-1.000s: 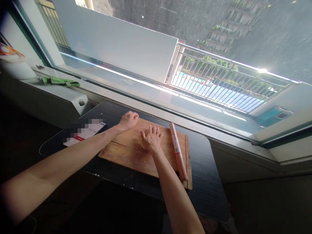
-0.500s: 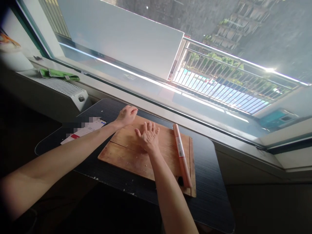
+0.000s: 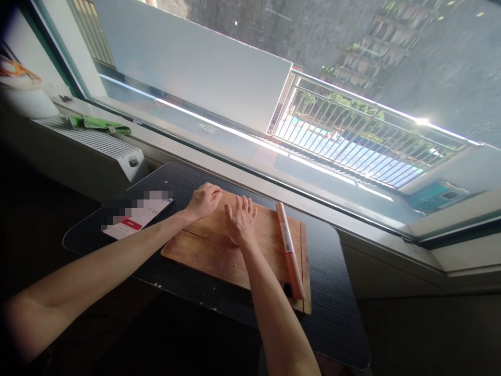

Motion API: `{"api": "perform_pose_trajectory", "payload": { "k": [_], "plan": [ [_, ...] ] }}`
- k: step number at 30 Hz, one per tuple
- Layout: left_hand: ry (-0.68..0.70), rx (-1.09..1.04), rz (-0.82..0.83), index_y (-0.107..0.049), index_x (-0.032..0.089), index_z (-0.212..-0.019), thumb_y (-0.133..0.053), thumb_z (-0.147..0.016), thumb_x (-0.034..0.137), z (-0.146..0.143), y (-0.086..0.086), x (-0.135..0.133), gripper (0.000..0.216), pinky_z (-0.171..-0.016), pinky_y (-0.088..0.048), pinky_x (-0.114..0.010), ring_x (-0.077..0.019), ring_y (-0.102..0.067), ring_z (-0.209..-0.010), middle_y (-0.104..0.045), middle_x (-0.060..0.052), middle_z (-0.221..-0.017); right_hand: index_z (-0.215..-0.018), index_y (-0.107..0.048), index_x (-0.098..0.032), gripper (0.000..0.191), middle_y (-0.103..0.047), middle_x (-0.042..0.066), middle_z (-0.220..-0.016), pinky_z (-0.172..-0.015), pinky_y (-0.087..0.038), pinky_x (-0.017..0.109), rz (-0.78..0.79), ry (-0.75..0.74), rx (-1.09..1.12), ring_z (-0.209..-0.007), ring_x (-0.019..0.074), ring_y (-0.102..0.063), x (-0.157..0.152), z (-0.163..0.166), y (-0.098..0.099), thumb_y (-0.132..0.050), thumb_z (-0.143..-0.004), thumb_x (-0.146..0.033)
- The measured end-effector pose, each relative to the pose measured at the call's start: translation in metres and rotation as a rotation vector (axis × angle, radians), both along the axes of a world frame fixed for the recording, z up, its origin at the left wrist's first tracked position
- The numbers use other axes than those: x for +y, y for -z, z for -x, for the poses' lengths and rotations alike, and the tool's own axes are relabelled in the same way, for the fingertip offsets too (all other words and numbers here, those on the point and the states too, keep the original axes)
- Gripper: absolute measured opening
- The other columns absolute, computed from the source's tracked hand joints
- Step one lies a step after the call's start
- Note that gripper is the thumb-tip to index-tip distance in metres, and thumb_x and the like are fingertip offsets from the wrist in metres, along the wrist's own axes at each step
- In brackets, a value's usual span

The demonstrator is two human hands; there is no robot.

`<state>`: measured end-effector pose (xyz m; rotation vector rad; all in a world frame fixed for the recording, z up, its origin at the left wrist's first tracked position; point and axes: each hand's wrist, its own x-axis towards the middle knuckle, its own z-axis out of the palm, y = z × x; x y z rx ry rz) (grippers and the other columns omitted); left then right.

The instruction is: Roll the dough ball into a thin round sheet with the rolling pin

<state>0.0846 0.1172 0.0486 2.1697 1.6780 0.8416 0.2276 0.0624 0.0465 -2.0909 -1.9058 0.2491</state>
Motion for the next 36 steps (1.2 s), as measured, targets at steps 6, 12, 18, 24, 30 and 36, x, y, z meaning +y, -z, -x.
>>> {"api": "perform_pose_trajectory", "payload": {
  "k": [6, 12, 18, 24, 30, 36],
  "plan": [
    [0.167, 0.183, 0.109, -0.073, 0.018, -0.081, -0.052, -0.09, 0.037, -0.014, -0.006, -0.056, 0.029, -0.088, -0.044, -0.038, -0.0257, -0.064, -0.098, -0.072, -0.011, -0.099, -0.129, -0.062, -0.025, 0.04, -0.055, 0.011, -0.139, -0.108, -0.034, 0.044, -0.106, 0.172, -0.114, -0.127, 0.0277, -0.049, -0.036, -0.085, -0.029, -0.042, -0.095, -0.031],
    [0.175, 0.236, 0.217, -0.074, 0.018, -0.081, -0.052, -0.089, 0.046, -0.047, -0.019, -0.075, 0.036, -0.09, -0.04, -0.042, -0.0296, -0.064, -0.101, -0.074, -0.013, -0.1, -0.12, -0.067, -0.011, 0.042, -0.061, 0.021, -0.124, -0.091, -0.044, 0.038, 0.148, 0.292, -0.2, -0.111, 0.0306, -0.059, -0.066, -0.133, -0.025, -0.054, -0.089, -0.036],
    [0.228, 0.256, 0.109, -0.072, 0.016, -0.083, -0.05, -0.092, 0.034, -0.049, -0.017, -0.096, 0.029, -0.09, -0.04, -0.045, -0.0295, -0.064, -0.099, -0.073, -0.015, -0.097, -0.096, -0.071, -0.016, 0.024, -0.07, 0.003, -0.083, -0.063, -0.039, 0.024, 0.025, -0.021, 0.058, -0.072, 0.0158, -0.06, -0.056, -0.099, -0.025, -0.051, -0.084, -0.023],
    [0.641, 0.019, -0.174, -0.068, 0.018, -0.107, -0.044, -0.096, 0.022, -0.036, 0.015, -0.107, 0.027, -0.094, -0.047, -0.036, -0.0224, -0.064, -0.104, -0.071, -0.01, -0.107, -0.088, -0.072, -0.016, 0.028, -0.07, 0.004, -0.079, -0.063, -0.038, 0.024, 0.097, -0.022, 0.068, -0.07, 0.0153, -0.059, -0.04, -0.048, -0.025, -0.049, -0.091, -0.033],
    [0.624, -0.055, -0.147, -0.07, 0.018, -0.11, -0.039, -0.099, 0.026, -0.034, 0.029, -0.109, 0.034, -0.101, -0.046, -0.037, -0.0229, -0.062, -0.111, -0.07, -0.009, -0.118, -0.102, -0.07, -0.018, 0.05, -0.067, 0.015, -0.111, -0.091, -0.042, 0.037, 0.087, 0.163, -0.013, -0.106, 0.0264, -0.059, -0.039, -0.031, -0.015, -0.024, -0.102, -0.035],
    [0.62, -0.049, -0.169, -0.072, 0.016, -0.105, -0.042, -0.096, 0.021, -0.035, 0.028, -0.109, 0.032, -0.101, -0.047, -0.038, -0.0239, -0.063, -0.106, -0.072, -0.01, -0.112, -0.126, -0.06, -0.019, 0.043, -0.059, 0.014, -0.127, -0.105, -0.036, 0.042, 0.01, 0.207, 0.013, -0.123, 0.0285, -0.049, -0.025, -0.04, -0.013, -0.028, -0.099, -0.029]
  ]
}}
